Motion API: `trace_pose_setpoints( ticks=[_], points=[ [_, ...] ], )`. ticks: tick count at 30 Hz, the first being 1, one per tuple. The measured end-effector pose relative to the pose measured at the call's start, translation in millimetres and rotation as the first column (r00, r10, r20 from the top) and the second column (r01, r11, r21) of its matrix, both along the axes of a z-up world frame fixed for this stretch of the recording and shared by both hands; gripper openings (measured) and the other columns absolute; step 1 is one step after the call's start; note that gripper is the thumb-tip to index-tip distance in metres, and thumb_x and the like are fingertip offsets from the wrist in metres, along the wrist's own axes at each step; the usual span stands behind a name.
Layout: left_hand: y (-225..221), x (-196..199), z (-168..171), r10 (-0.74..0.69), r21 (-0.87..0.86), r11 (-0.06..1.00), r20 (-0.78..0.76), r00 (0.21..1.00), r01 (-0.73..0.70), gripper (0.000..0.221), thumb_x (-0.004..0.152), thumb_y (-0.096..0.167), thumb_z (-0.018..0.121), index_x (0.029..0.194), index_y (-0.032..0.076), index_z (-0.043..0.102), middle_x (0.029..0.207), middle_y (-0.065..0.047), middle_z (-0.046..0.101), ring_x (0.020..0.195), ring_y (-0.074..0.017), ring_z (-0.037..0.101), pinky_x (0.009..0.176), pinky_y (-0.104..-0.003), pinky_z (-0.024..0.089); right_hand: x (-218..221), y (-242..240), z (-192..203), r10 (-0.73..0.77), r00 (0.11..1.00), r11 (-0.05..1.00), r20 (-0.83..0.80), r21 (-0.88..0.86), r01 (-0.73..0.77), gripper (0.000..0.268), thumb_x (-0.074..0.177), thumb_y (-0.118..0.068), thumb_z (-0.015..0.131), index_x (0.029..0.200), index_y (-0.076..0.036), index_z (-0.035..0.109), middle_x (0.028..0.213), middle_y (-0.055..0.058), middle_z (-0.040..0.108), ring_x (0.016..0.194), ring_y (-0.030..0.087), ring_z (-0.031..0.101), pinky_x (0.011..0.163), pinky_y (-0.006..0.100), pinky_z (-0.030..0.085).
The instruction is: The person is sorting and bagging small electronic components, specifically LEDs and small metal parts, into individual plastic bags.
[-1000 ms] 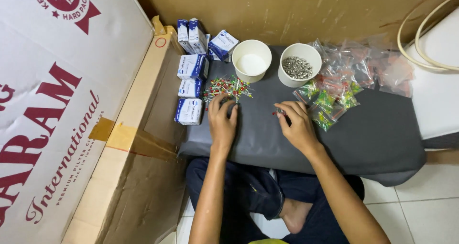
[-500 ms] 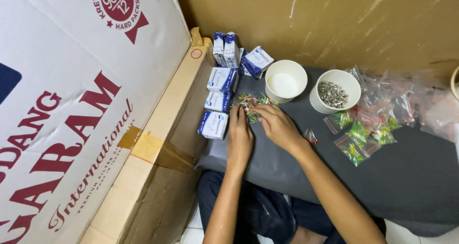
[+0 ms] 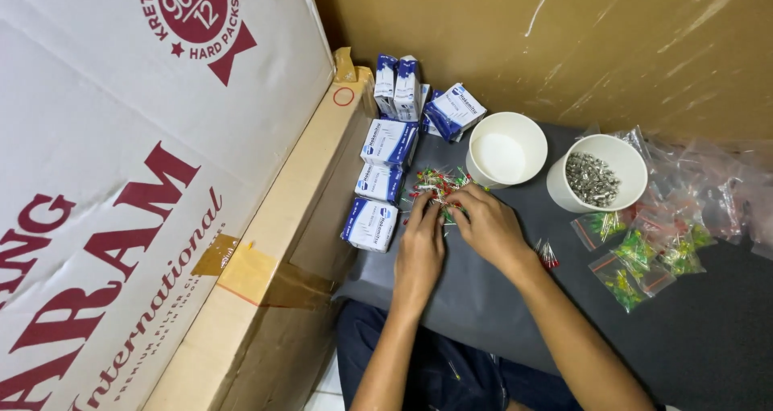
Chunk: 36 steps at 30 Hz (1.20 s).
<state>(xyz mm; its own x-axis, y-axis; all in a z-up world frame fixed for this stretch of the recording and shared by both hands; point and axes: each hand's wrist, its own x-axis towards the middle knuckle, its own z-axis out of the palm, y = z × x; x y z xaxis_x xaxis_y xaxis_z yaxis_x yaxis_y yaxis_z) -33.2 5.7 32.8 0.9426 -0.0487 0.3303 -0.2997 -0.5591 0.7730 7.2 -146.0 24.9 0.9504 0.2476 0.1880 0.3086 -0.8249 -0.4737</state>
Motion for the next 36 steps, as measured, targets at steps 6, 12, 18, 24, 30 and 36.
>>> trace_pose_setpoints(
  ticks=[6,12,18,24,30,36],
  points=[
    [-1.0,2.2,-11.4,0.01,-0.026,1.0,-0.02,1.0,-0.011,0.019,0.097,0.004,0.061,0.113,0.0,0.069,0.139,-0.014,0.059,0.127,-0.0337,0.06,0.103,-0.04,0.053,1.9,-5.7,-13.9,-0.027,1.0,1.0,0.004,0.006,0.027,0.012,0.093,-0.017,0.071,0.104,-0.02,0.073,0.103,-0.002,0.071,0.1,0.024,0.073,0.078,0.039,0.061],
    [-0.4,1.3,-7.7,0.042,-0.064,0.997,0.022,0.999,-0.04,0.017,0.096,0.003,0.062,0.111,0.0,0.069,0.138,-0.017,0.059,0.129,-0.0387,0.058,0.105,-0.044,0.052,-4.4,-3.3,-9.7,-0.008,0.995,0.99,0.103,0.144,-0.007,0.013,0.093,-0.007,0.07,0.102,-0.015,0.075,0.098,0.001,0.074,0.097,0.026,0.073,0.079,0.037,0.06],
    [-2.2,5.3,-22.2,0.067,-0.045,0.997,0.084,0.994,-0.063,0.025,0.098,0.011,0.064,0.121,0.002,0.066,0.138,-0.018,0.058,0.135,-0.0369,0.053,0.111,-0.044,0.047,-7.0,-6.5,-3.9,0.021,0.978,0.956,0.208,0.283,-0.081,0.011,0.095,-0.005,0.07,0.101,-0.013,0.075,0.096,0.004,0.076,0.093,0.028,0.073,0.079,0.037,0.06],
    [-1.4,5.3,-21.4,0.079,-0.093,0.994,0.181,0.98,-0.063,0.028,0.098,0.009,0.065,0.125,0.004,0.066,0.133,-0.017,0.061,0.132,-0.038,0.056,0.11,-0.046,0.048,-14.6,-9.8,-1.9,0.055,0.98,0.933,0.189,0.339,-0.117,0.012,0.094,0.001,0.068,0.098,-0.009,0.074,0.096,0.009,0.076,0.093,0.033,0.073,0.079,0.041,0.06],
    [-2.4,4.7,-23.1,0.086,-0.095,0.993,0.21,0.974,-0.067,0.007,0.096,0.01,0.067,0.098,0.005,0.072,0.135,-0.014,0.062,0.132,-0.0376,0.056,0.111,-0.046,0.048,-17.8,-14.5,-2.3,0.078,0.978,0.916,0.192,0.373,-0.146,0.01,0.094,0.002,0.068,0.098,-0.006,0.075,0.095,0.01,0.076,0.092,0.033,0.073,0.078,0.042,0.06],
    [-2.8,3.0,-14.1,0.068,-0.094,0.994,0.184,0.981,-0.051,0.008,0.096,0.011,0.069,0.095,0.003,0.07,0.133,-0.015,0.064,0.13,-0.0373,0.058,0.108,-0.045,0.05,-20.5,-22.2,3.2,0.025,0.974,0.909,0.223,0.4,-0.115,0.013,0.092,0.003,0.071,0.096,-0.009,0.076,0.094,0.008,0.078,0.089,0.031,0.075,0.074,0.039,0.06]
  ],
)
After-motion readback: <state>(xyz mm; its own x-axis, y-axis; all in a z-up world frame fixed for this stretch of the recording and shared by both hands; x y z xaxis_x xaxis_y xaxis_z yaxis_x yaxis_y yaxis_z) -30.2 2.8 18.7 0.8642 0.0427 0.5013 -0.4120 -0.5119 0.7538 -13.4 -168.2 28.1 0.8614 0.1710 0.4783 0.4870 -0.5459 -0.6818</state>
